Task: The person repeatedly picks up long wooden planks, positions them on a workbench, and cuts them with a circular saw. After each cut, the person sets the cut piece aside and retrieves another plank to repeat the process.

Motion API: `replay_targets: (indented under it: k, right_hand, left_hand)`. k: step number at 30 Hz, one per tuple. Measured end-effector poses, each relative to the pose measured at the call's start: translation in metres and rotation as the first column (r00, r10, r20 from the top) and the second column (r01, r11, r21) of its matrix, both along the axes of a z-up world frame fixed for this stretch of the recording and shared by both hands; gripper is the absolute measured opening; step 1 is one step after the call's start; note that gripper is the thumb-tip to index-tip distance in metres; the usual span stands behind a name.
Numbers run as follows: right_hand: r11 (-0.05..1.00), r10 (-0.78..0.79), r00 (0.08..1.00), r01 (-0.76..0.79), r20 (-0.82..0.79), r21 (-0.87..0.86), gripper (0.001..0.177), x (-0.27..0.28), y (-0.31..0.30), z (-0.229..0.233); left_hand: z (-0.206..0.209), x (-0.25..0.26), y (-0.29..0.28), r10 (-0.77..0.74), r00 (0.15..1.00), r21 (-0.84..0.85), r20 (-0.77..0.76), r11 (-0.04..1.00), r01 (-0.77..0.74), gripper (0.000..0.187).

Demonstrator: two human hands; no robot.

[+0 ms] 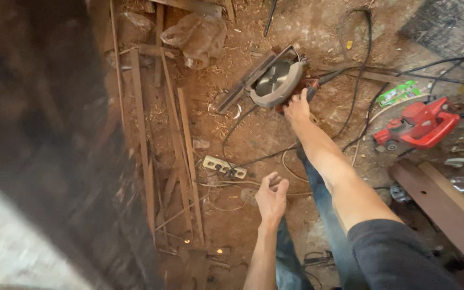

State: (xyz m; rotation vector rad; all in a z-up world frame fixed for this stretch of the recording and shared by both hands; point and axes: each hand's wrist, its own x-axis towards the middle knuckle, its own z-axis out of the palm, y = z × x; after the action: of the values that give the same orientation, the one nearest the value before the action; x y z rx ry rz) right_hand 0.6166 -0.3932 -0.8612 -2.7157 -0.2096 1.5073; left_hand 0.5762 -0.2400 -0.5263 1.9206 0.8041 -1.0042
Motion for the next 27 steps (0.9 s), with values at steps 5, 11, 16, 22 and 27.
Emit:
replay_targets:
  k: [5, 11, 16, 22, 27]
  right_hand:
    - [0.981, -0.123, 0.992, 0.122, -0.004, 0.154, 0.03, 0.025, -0.006, 0.059]
    - [0.902, -0.298, 0.95, 0.311, -0.09, 0.3, 0.044, 0.011, -0.05, 0.227]
    - [0.68, -0.672, 0.737, 0.653, -0.074, 0.333, 0.046, -0.04, -0.081, 0.369]
    - [0.395, -0.917, 0.379, 0.819, 0.124, 0.416, 0.044, -0.132, -0.058, 0.499]
    - [0.323, -0.944, 0.212, 0.75, 0.253, 0.577, 0.035, -0.193, -0.025, 0.594]
  left_hand:
    - [0.017, -0.039, 0.015, 0.049, 0.998, -0.03, 0.036, 0.998, -0.048, 0.049]
    - [0.074, -0.063, 0.013, -0.01, 0.994, -0.059, 0.108, 0.998, 0.017, 0.048]
    - [0.166, -0.05, 0.025, -0.011, 0.947, -0.116, 0.321, 0.992, 0.051, 0.038]
    - [0.316, -0.037, 0.112, -0.126, 0.354, 0.077, 0.927, 0.986, 0.151, 0.018]
    - [0.417, -0.033, 0.22, -0.551, 0.033, 0.547, 0.834, 0.818, -0.178, 0.036]
